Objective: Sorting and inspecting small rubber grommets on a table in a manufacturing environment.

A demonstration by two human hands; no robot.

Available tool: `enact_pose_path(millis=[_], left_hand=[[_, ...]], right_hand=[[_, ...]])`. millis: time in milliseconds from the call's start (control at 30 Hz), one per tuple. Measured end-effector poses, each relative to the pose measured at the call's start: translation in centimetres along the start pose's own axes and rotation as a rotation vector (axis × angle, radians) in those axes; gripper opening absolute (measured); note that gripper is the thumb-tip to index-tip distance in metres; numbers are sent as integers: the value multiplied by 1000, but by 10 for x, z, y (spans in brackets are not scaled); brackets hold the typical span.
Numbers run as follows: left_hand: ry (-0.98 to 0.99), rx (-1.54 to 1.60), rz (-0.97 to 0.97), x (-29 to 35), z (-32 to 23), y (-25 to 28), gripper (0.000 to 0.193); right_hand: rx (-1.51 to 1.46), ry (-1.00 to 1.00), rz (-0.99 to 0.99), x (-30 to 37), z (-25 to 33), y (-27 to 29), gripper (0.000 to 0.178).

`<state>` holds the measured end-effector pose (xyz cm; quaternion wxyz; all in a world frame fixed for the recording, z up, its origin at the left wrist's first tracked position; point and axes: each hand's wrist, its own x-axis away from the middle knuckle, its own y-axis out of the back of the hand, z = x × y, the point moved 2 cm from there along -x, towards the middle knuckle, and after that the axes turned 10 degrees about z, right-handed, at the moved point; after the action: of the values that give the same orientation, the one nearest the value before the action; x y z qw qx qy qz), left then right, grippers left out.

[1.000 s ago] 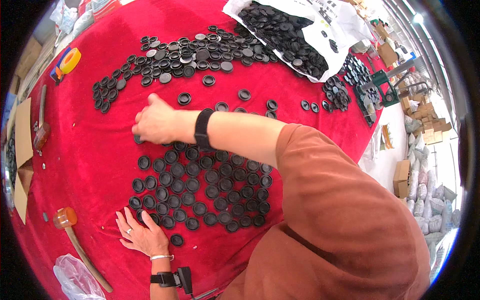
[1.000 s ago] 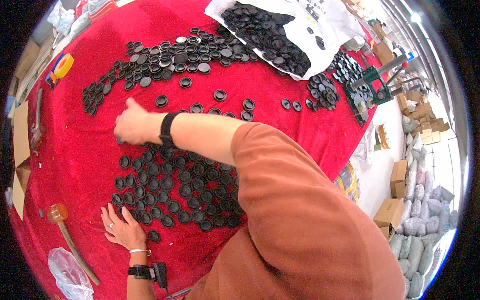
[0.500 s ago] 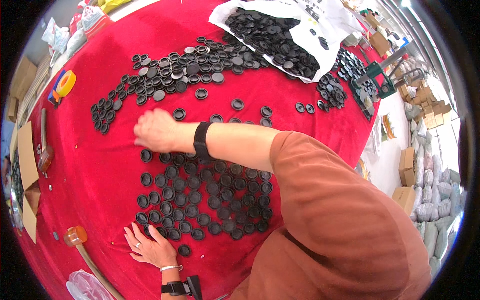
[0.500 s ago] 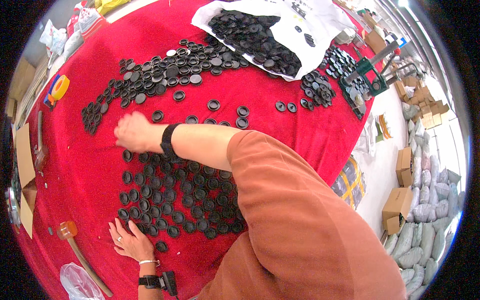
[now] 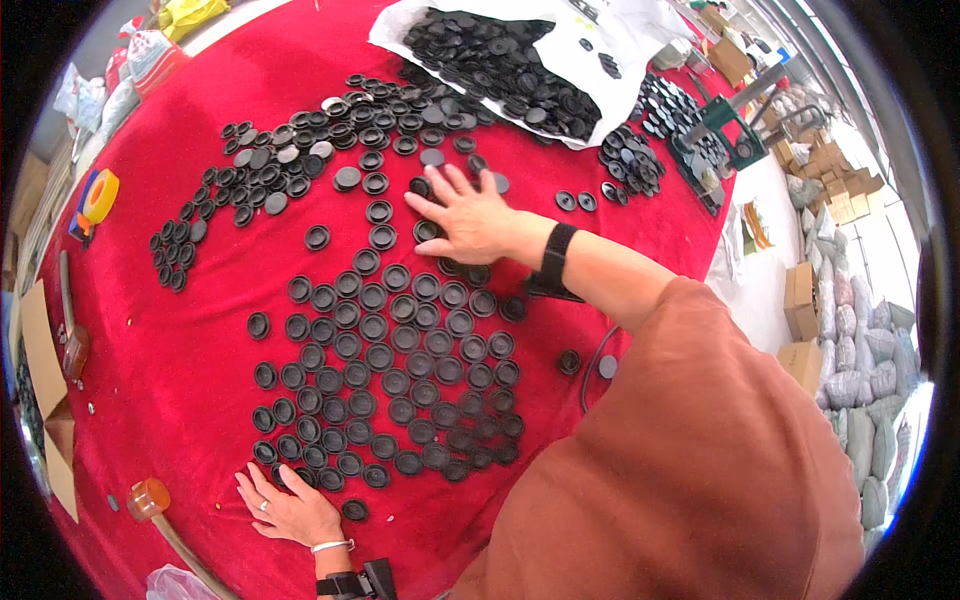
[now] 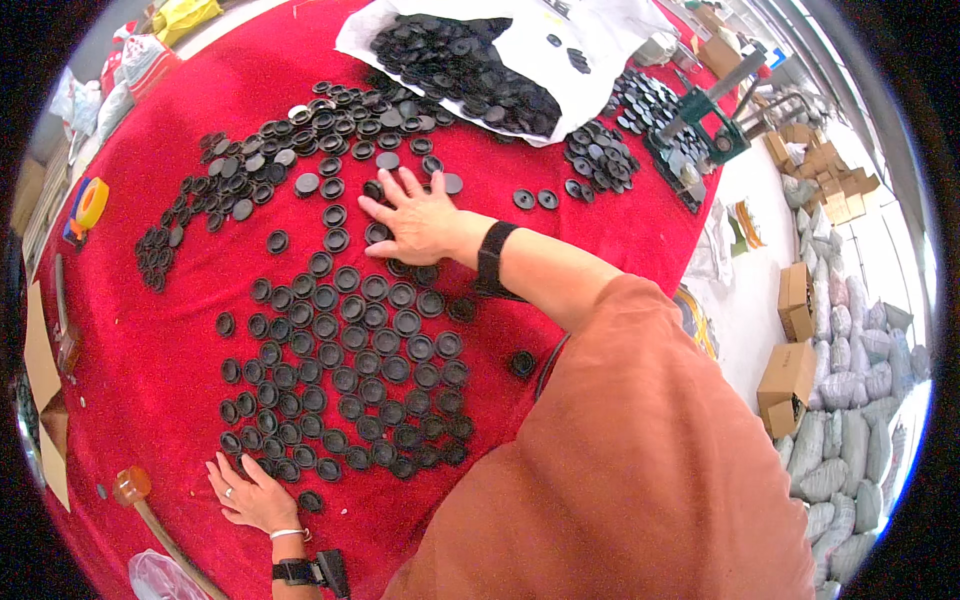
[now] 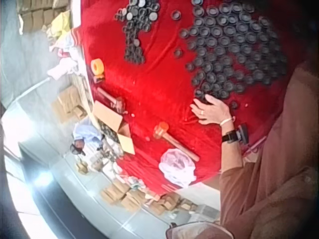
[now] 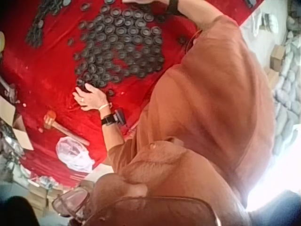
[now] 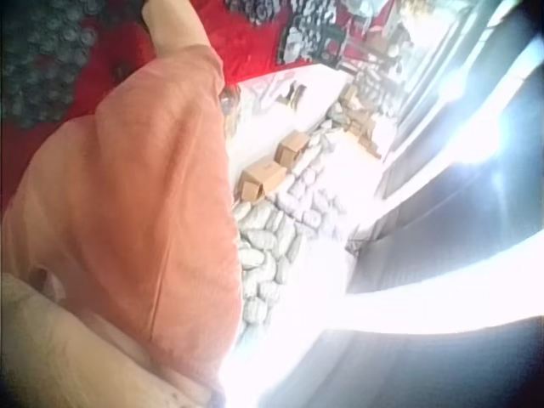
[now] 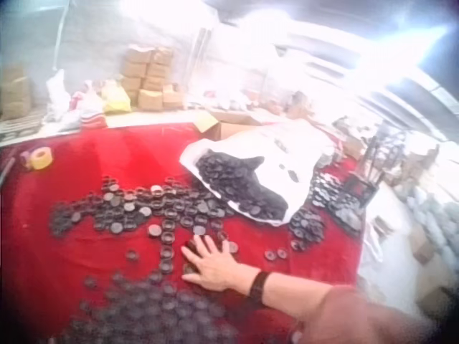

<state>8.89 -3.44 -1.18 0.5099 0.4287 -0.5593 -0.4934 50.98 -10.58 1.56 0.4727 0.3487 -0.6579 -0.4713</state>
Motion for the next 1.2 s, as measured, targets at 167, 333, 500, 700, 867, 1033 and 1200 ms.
enact_pose_path(millis=[167,333,500,700,867,1033,1200], left_hand=[[18,-22,-3,1,2,-1,52],[30,-16,-3,0,-2,-1,52],[15,-9,-5,-1,-1,-3,51],[6,-6,-24,0,0,-1,51],[16,-13,-9,0,0,-1,51],[12,-4,-5,-2,1,-4,51],[-1,-4,-16,0,2,-4,51]], right_hand=[[-98,-52,-16,-11,-1,43,55],[-137,128,-194,-89,24,45,26],[-19,182,-181,-126,30,35,19],[-617,192,-272,-92,35,22,24],[-343,110,-525,-88,37,35,28],[-51,293,-162,-81,51,8,48],[-44,306,-24,-6,42,2,53]])
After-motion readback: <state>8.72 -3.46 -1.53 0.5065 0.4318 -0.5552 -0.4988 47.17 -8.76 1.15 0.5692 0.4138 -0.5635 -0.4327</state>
